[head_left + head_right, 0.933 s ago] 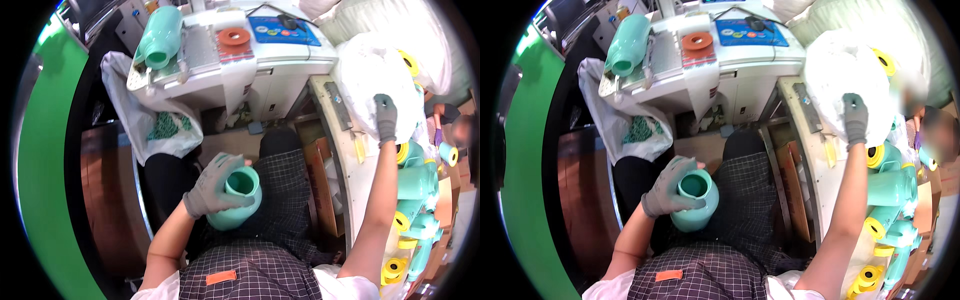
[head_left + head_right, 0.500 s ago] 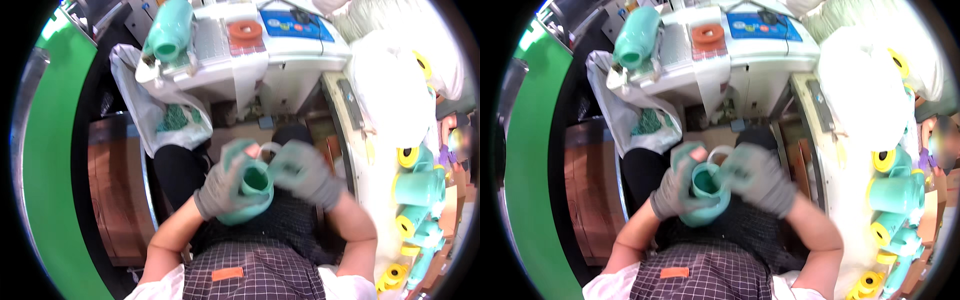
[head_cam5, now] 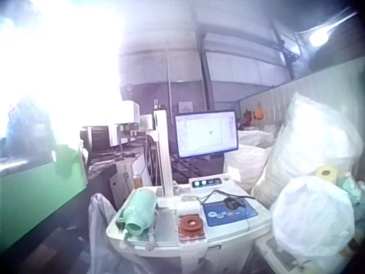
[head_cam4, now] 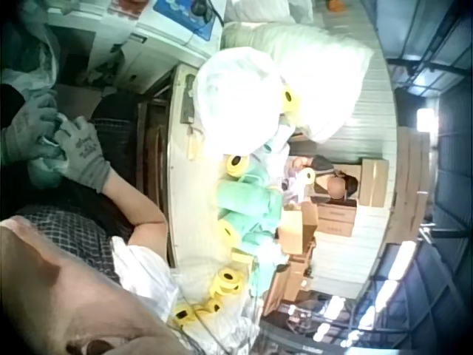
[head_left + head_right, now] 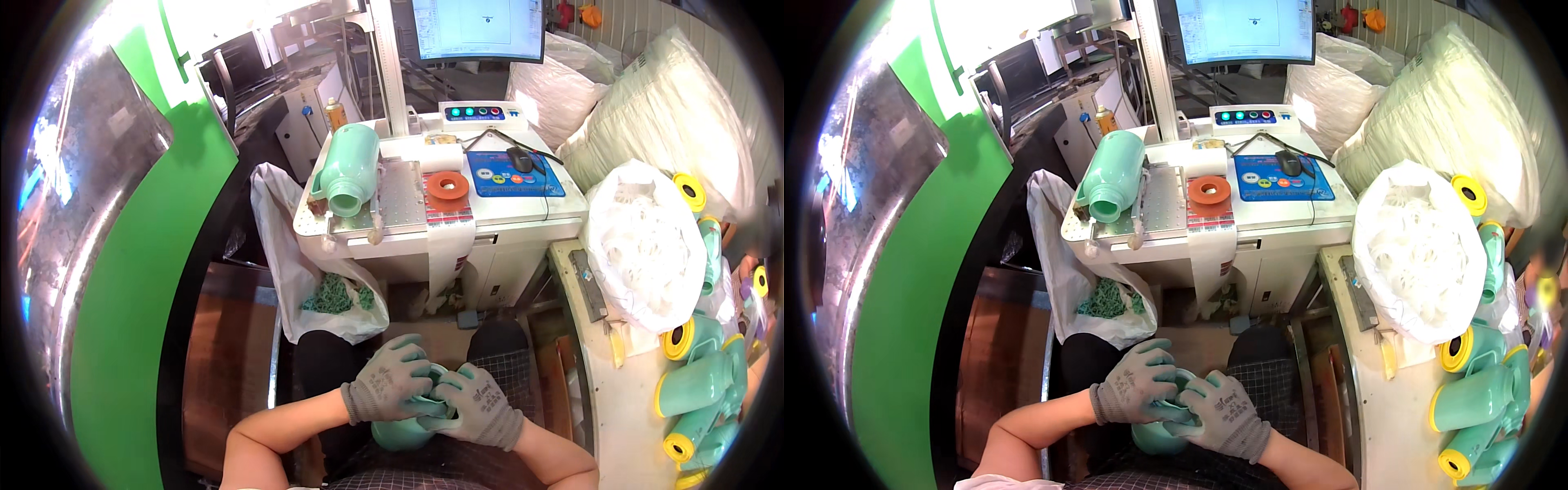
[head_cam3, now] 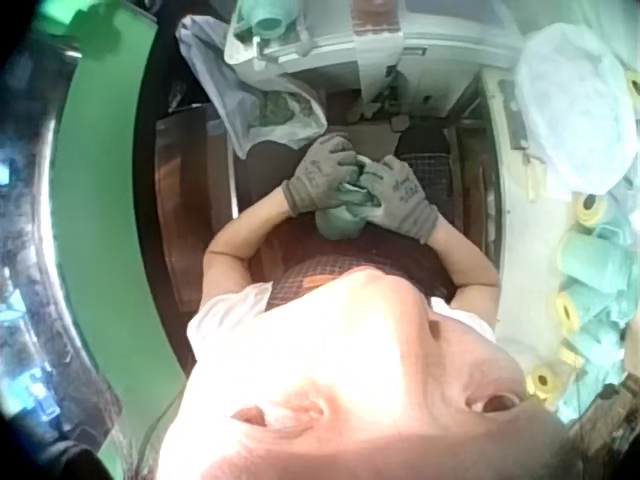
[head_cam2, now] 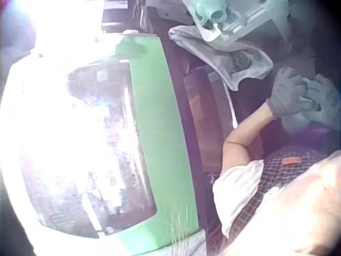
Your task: The person assembles light green plastic pitchers by inserting a white plastic liner into the body, applying a label, and screwing on a yellow lid. The person handles the pitchers one at a time, placing the finished units on a nearby table.
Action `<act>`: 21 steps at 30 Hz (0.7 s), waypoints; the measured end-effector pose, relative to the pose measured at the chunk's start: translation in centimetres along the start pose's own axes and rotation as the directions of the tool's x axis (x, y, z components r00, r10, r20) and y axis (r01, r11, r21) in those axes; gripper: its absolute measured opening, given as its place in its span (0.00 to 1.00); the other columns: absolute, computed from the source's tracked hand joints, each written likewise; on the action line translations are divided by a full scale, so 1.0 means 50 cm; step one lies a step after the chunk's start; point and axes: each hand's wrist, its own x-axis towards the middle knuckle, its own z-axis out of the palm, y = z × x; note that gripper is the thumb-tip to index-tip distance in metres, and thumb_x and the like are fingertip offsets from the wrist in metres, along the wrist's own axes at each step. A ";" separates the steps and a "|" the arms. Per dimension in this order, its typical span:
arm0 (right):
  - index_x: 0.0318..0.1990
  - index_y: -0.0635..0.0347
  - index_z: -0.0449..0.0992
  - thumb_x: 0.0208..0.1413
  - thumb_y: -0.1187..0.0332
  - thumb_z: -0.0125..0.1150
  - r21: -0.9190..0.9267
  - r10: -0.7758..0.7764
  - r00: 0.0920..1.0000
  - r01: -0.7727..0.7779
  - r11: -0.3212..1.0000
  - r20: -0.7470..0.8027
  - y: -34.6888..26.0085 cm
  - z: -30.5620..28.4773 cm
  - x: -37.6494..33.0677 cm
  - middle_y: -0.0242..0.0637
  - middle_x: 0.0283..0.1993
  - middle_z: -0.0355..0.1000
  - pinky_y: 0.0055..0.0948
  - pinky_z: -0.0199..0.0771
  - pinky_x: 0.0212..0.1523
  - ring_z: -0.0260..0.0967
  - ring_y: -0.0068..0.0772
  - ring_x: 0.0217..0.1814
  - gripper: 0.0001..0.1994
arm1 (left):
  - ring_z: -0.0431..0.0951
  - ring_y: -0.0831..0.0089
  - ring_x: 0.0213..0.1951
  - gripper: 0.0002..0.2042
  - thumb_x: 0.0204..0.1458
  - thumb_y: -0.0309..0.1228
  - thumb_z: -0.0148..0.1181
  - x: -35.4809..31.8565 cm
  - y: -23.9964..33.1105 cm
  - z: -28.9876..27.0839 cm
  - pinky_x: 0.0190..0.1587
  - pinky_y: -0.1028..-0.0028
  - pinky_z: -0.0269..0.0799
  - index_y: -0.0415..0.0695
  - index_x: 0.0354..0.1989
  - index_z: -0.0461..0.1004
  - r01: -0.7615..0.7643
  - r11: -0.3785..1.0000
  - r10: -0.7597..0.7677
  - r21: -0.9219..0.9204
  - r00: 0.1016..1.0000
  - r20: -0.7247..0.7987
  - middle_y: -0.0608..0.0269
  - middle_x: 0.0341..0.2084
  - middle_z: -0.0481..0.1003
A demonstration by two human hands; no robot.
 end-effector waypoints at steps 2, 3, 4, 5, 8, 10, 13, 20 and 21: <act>0.42 0.56 0.81 0.49 0.49 0.77 0.055 0.009 0.997 -0.004 0.999 -0.083 -0.006 0.006 -0.006 0.37 0.46 0.77 0.42 0.76 0.43 0.74 0.41 0.43 0.22 | 0.79 0.59 0.48 0.17 0.51 0.45 0.72 0.007 0.025 -0.010 0.56 0.54 0.74 0.47 0.41 0.83 0.099 0.993 -0.098 0.066 0.995 -0.011 0.61 0.39 0.81; 0.42 0.56 0.81 0.49 0.49 0.77 0.080 0.013 0.992 -0.003 0.997 -0.129 -0.008 0.013 -0.007 0.37 0.45 0.77 0.41 0.76 0.43 0.74 0.41 0.43 0.22 | 0.80 0.59 0.49 0.17 0.53 0.45 0.72 0.011 0.032 -0.012 0.55 0.54 0.75 0.47 0.44 0.83 0.143 0.984 -0.141 0.102 0.990 -0.019 0.61 0.40 0.81; 0.41 0.57 0.81 0.49 0.49 0.77 0.050 0.011 0.985 -0.002 0.999 -0.170 -0.011 0.022 -0.007 0.38 0.45 0.77 0.42 0.76 0.42 0.75 0.41 0.42 0.22 | 0.80 0.60 0.49 0.18 0.55 0.45 0.70 0.015 0.036 -0.013 0.56 0.54 0.75 0.46 0.47 0.83 0.197 0.967 -0.207 0.161 0.977 0.045 0.60 0.40 0.82; 0.40 0.58 0.81 0.50 0.50 0.77 0.020 0.008 0.978 -0.004 1.000 -0.211 -0.013 0.032 -0.005 0.39 0.44 0.77 0.42 0.76 0.41 0.75 0.41 0.41 0.22 | 0.81 0.60 0.50 0.18 0.56 0.44 0.68 0.020 0.038 -0.012 0.56 0.53 0.75 0.46 0.49 0.82 0.247 0.943 -0.275 0.221 0.956 0.104 0.59 0.40 0.83; 0.38 0.57 0.82 0.50 0.50 0.77 -0.055 -0.006 0.958 -0.010 0.998 -0.286 -0.017 0.046 -0.006 0.38 0.43 0.78 0.41 0.76 0.37 0.76 0.41 0.38 0.20 | 0.81 0.60 0.49 0.14 0.57 0.40 0.65 0.057 0.059 -0.033 0.55 0.56 0.76 0.47 0.48 0.83 0.265 0.898 -0.368 0.352 0.890 0.269 0.58 0.38 0.83; 0.39 0.56 0.82 0.50 0.51 0.77 -0.093 -0.023 0.958 -0.003 0.996 -0.286 -0.024 0.044 -0.005 0.37 0.42 0.78 0.40 0.76 0.36 0.76 0.40 0.36 0.19 | 0.80 0.59 0.48 0.13 0.54 0.38 0.65 0.083 0.061 -0.051 0.53 0.58 0.76 0.47 0.45 0.83 0.192 0.904 -0.348 0.383 0.850 0.394 0.58 0.38 0.82; 0.38 0.55 0.82 0.50 0.52 0.77 -0.120 -0.089 0.951 0.055 0.991 -0.297 -0.031 0.043 0.002 0.35 0.41 0.77 0.38 0.75 0.35 0.75 0.37 0.35 0.18 | 0.75 0.59 0.51 0.13 0.48 0.41 0.66 0.120 0.051 -0.074 0.55 0.59 0.75 0.50 0.38 0.85 -0.021 0.848 -0.280 0.530 0.831 0.481 0.62 0.41 0.76; 0.38 0.53 0.82 0.51 0.52 0.76 -0.029 0.050 0.970 -0.059 0.998 -0.239 -0.012 0.044 -0.034 0.34 0.39 0.75 0.40 0.75 0.40 0.76 0.39 0.41 0.16 | 0.81 0.58 0.51 0.14 0.58 0.42 0.63 0.175 0.005 -0.036 0.53 0.58 0.78 0.51 0.47 0.85 0.104 0.951 -0.296 0.292 0.585 0.755 0.58 0.48 0.77; 0.37 0.53 0.82 0.51 0.52 0.76 -0.036 0.065 0.966 -0.076 0.996 -0.250 -0.010 0.043 -0.033 0.35 0.39 0.75 0.40 0.76 0.43 0.76 0.39 0.43 0.16 | 0.82 0.57 0.49 0.15 0.58 0.42 0.63 0.181 0.003 -0.030 0.52 0.57 0.79 0.50 0.48 0.84 0.096 0.942 -0.317 0.323 0.577 0.753 0.58 0.46 0.78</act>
